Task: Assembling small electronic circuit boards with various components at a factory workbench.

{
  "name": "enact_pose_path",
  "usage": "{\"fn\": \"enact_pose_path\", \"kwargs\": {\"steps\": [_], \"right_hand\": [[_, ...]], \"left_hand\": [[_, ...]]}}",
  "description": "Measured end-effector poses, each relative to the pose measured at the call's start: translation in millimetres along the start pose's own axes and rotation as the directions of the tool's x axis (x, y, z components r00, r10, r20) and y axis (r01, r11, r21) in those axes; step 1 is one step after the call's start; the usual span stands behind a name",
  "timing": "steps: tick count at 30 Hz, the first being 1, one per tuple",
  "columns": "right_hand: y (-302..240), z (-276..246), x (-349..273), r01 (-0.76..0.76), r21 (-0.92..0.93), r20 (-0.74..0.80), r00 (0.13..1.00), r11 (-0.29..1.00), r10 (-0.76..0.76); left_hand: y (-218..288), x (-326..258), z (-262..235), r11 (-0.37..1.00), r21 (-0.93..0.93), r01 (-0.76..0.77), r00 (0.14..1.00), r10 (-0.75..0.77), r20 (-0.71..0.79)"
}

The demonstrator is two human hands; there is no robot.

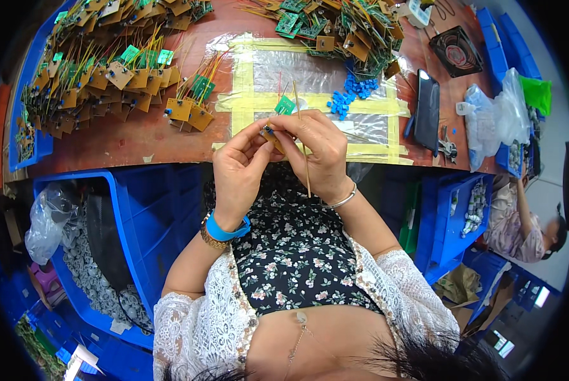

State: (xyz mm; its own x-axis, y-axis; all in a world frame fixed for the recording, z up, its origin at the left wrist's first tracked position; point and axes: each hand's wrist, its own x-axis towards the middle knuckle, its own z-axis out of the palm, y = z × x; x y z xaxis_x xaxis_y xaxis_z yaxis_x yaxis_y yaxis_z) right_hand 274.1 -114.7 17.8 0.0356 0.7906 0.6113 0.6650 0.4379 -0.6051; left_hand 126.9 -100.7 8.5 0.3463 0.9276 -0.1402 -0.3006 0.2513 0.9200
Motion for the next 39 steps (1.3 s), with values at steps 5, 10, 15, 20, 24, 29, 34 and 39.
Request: {"fn": "enact_pose_path", "kwargs": {"steps": [5,10,15,20,24,29,34,39], "right_hand": [[-2,0,0,-0.001,-0.012,-0.013,1.0,1.0,0.001],[-5,2,-1,0.013,-0.012,-0.03,0.999,1.0,-0.013],[-10,3,-2,0.01,-0.005,-0.024,1.0,1.0,-0.01],[-14,4,0,0.057,-0.028,-0.032,0.998,0.998,-0.058],[-10,-6,2,0.091,-0.037,-0.108,0.99,0.995,-0.094],[18,-25,-10,0.056,-0.182,-0.187,0.978,0.982,-0.09],[41,-31,-27,-0.017,-0.282,-0.249,0.967,0.959,-0.056],[39,-30,-28,-0.013,-0.289,-0.263,0.962,0.957,-0.066]], "left_hand": [[2,0,1,0.999,-0.034,0.002,1.0,-0.003,-0.015],[2,0,-1,0.998,-0.062,-0.006,1.0,0.004,-0.03],[4,-1,-1,0.999,-0.051,-0.011,0.998,0.007,-0.064],[7,-2,-2,0.997,-0.036,-0.071,0.994,0.068,-0.087],[25,12,-18,0.938,0.226,-0.264,0.92,0.315,-0.232],[44,37,-73,0.72,0.576,-0.387,0.747,0.611,-0.261],[46,45,-82,0.282,0.932,-0.227,0.704,0.709,-0.042],[43,46,-29,0.17,0.88,-0.444,0.681,0.702,0.208]]}}
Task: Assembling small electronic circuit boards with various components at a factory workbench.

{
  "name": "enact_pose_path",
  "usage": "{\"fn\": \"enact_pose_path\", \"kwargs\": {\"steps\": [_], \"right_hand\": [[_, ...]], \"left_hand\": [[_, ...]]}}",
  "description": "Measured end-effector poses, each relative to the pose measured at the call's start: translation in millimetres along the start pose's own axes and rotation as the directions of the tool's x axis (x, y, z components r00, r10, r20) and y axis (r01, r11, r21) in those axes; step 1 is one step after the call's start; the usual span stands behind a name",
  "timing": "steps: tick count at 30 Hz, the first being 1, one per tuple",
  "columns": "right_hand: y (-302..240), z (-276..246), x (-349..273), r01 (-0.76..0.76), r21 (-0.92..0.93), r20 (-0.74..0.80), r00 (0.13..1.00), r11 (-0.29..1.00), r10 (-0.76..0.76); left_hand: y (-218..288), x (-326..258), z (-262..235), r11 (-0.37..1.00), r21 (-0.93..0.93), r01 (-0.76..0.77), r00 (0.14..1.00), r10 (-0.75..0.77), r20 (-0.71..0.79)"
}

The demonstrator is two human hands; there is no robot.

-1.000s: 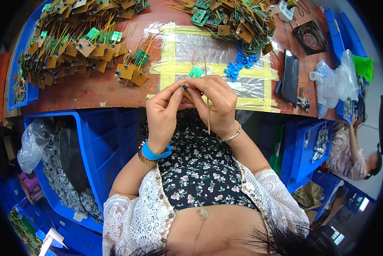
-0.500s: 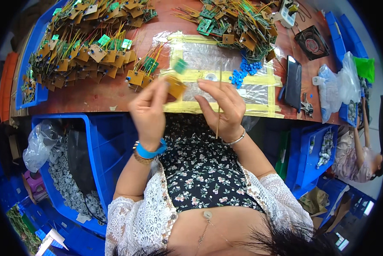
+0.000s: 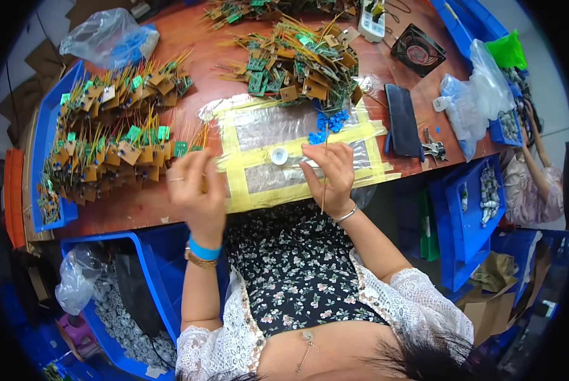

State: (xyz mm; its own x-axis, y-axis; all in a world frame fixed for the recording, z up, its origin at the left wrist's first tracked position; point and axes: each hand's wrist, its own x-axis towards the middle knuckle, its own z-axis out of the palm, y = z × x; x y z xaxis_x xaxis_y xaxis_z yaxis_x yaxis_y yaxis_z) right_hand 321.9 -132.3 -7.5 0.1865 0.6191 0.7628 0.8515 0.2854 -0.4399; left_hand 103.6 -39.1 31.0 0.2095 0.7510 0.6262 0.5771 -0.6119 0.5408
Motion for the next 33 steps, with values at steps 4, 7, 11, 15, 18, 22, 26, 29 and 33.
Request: {"fn": "enact_pose_path", "kwargs": {"steps": [4,7,11,15,18,22,26,29,33], "right_hand": [[-2,-5,-2,0.001,0.01,-0.031,1.0,1.0,-0.001],[0,-3,-5,0.009,0.024,-0.042,0.999,1.0,-0.008],[3,-3,-7,0.024,0.017,-0.058,0.998,1.0,-0.023],[1,-6,-5,0.017,0.004,-0.09,0.996,1.0,-0.016],[3,-6,-5,0.019,0.002,-0.115,0.993,1.0,-0.019],[1,-8,-10,0.024,0.032,-0.128,0.992,0.999,-0.02],[0,-8,-13,0.035,0.079,-0.122,0.992,0.996,-0.025],[2,-6,-13,0.028,0.11,-0.12,0.993,0.994,-0.015],[7,-5,-10,0.046,0.073,-0.126,0.991,0.996,-0.037]], "left_hand": [[30,33,38,0.971,-0.214,0.108,0.966,-0.051,0.254],[9,70,87,0.997,-0.077,-0.028,0.961,0.048,0.271],[-12,116,134,0.991,0.13,-0.036,0.949,-0.007,0.315],[-28,130,163,0.981,0.168,-0.095,0.909,0.016,0.417],[-51,151,174,0.99,0.119,-0.078,0.781,-0.014,0.625],[-61,154,167,0.994,-0.09,0.059,0.726,0.019,0.688],[-62,136,154,0.998,-0.066,0.01,0.742,0.037,0.669],[-41,123,134,0.998,-0.043,0.034,0.705,0.007,0.709],[-36,117,127,0.998,-0.067,0.018,0.77,0.029,0.638]]}}
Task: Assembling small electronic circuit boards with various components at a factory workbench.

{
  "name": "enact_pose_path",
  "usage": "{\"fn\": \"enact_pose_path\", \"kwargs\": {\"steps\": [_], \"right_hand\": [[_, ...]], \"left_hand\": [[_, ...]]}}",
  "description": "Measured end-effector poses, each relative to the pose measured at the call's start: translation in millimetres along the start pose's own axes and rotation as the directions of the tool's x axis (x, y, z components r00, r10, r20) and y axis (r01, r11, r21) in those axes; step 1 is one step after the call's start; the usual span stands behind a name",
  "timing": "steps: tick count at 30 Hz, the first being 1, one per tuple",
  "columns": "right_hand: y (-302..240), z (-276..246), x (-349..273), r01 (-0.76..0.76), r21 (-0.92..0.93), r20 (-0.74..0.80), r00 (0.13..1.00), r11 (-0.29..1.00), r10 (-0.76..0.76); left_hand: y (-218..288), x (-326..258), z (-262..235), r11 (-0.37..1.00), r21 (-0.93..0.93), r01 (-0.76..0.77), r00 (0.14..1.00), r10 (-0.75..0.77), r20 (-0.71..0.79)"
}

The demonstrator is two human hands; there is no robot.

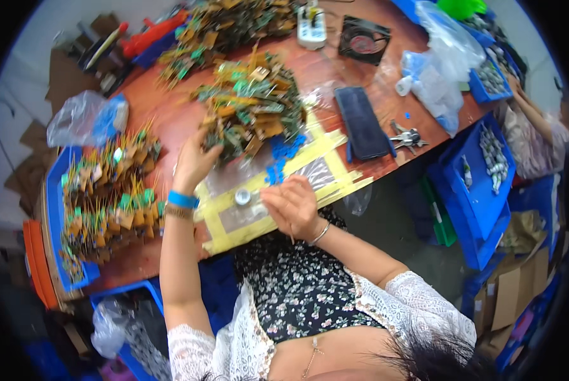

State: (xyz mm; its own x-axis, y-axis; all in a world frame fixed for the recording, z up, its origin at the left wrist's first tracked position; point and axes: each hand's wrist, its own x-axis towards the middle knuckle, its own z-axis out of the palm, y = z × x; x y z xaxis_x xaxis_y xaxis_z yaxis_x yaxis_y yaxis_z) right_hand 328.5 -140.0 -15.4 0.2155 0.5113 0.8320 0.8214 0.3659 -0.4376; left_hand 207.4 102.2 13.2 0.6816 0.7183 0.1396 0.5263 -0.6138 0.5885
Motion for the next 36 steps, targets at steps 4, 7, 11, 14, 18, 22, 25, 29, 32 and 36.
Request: {"fn": "enact_pose_path", "kwargs": {"steps": [4,7,11,14,18,22,25,29,32,36], "right_hand": [[-2,-3,5,0.03,-0.036,0.005,1.0,0.999,-0.03],[3,6,2,0.011,-0.009,0.032,0.999,1.0,-0.01],[-2,3,0,0.033,-0.022,0.04,0.999,0.999,-0.032],[-4,1,0,0.038,-0.029,0.042,0.998,0.999,-0.037],[-6,4,-1,0.03,-0.037,0.048,0.998,0.999,-0.028],[-5,0,-2,0.002,-0.008,0.089,0.996,1.0,-0.001],[-2,0,2,-0.025,0.011,0.119,0.993,1.0,0.023],[-2,0,3,-0.183,0.142,0.196,0.968,0.973,0.154],[-19,-2,12,-0.483,0.281,0.293,0.866,0.829,0.405],[-31,2,10,-0.564,0.286,0.407,0.803,0.775,0.435]], "left_hand": [[-11,6,0,0.985,-0.114,0.133,0.982,-0.146,-0.117],[-2,-4,1,0.996,-0.038,0.075,0.967,-0.082,-0.242],[4,-3,7,0.982,0.163,-0.091,0.909,0.149,-0.388],[19,7,10,0.965,0.256,-0.057,0.919,0.151,-0.364],[24,8,-10,0.891,0.454,-0.005,0.928,0.173,-0.329],[53,-31,-68,0.976,0.209,-0.057,0.776,0.175,-0.607],[54,-78,-65,0.939,-0.311,-0.148,0.684,-0.13,-0.718],[59,-136,-26,0.3,-0.94,-0.163,0.836,-0.465,-0.293],[47,-156,5,0.232,-0.965,-0.124,0.789,-0.566,-0.237],[53,-163,15,0.319,-0.944,-0.083,0.808,-0.534,-0.251]]}}
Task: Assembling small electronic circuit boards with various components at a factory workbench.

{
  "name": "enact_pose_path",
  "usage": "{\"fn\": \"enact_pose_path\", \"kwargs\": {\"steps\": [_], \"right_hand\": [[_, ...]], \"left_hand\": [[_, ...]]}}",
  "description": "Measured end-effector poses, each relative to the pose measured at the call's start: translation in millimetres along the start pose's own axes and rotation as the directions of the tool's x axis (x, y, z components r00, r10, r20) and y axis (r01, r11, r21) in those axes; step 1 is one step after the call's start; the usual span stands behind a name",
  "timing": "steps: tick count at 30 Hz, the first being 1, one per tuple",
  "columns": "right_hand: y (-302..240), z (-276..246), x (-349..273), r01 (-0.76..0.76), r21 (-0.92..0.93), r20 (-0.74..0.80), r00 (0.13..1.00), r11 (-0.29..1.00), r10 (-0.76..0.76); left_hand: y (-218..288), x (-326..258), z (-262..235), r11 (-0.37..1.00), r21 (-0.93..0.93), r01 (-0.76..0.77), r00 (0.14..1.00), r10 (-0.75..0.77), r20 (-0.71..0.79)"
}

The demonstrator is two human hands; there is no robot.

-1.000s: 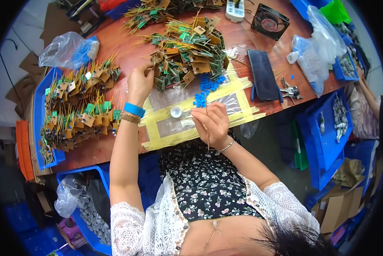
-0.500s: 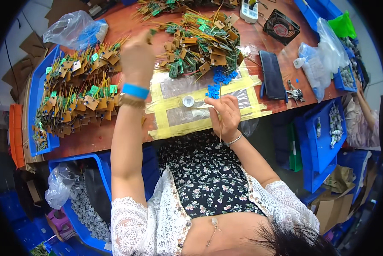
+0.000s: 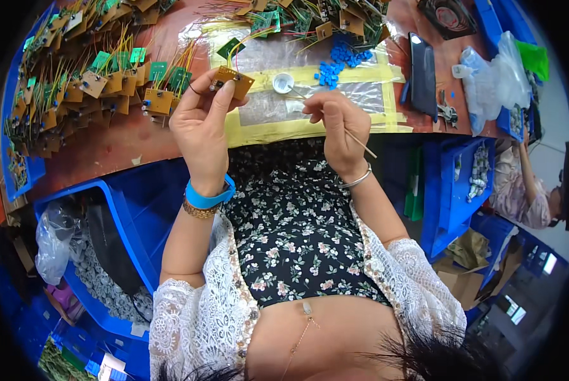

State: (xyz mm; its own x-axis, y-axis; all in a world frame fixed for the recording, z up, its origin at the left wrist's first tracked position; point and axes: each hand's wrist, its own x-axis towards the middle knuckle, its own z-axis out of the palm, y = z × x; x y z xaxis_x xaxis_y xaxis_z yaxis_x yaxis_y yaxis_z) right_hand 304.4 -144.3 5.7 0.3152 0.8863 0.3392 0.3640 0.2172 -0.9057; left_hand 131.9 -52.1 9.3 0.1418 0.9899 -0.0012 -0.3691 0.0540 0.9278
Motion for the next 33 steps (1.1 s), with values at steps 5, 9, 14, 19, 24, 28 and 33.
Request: {"fn": "enact_pose_path", "kwargs": {"steps": [5,9,14,19,24,28,33], "right_hand": [[8,6,6,0.076,-0.128,0.033,0.997,0.989,-0.072],[10,6,6,-0.008,-0.121,0.037,0.999,0.993,0.012],[8,6,7,-0.037,-0.153,0.062,0.997,0.988,0.047],[-11,6,9,0.111,0.018,0.06,0.992,0.994,-0.112],[-21,18,11,0.099,0.07,0.165,0.98,0.993,-0.11],[-16,22,9,0.099,0.107,0.147,0.982,0.989,-0.114],[-12,24,11,0.148,0.079,0.142,0.977,0.986,-0.158]], "left_hand": [[-2,-4,-5,0.989,0.139,-0.047,0.998,0.042,0.042],[-5,-12,-8,0.975,0.217,-0.054,0.997,0.039,0.072],[-10,-13,-9,0.954,0.297,-0.033,0.998,0.014,0.068],[-10,-11,-8,0.98,0.082,0.183,0.974,-0.192,0.122],[-5,-15,-4,0.943,-0.062,0.328,0.935,-0.314,0.167],[-4,-18,-2,0.936,-0.1,0.338,0.931,-0.317,0.18],[2,-20,0,0.931,-0.111,0.347,0.928,-0.323,0.187]]}}
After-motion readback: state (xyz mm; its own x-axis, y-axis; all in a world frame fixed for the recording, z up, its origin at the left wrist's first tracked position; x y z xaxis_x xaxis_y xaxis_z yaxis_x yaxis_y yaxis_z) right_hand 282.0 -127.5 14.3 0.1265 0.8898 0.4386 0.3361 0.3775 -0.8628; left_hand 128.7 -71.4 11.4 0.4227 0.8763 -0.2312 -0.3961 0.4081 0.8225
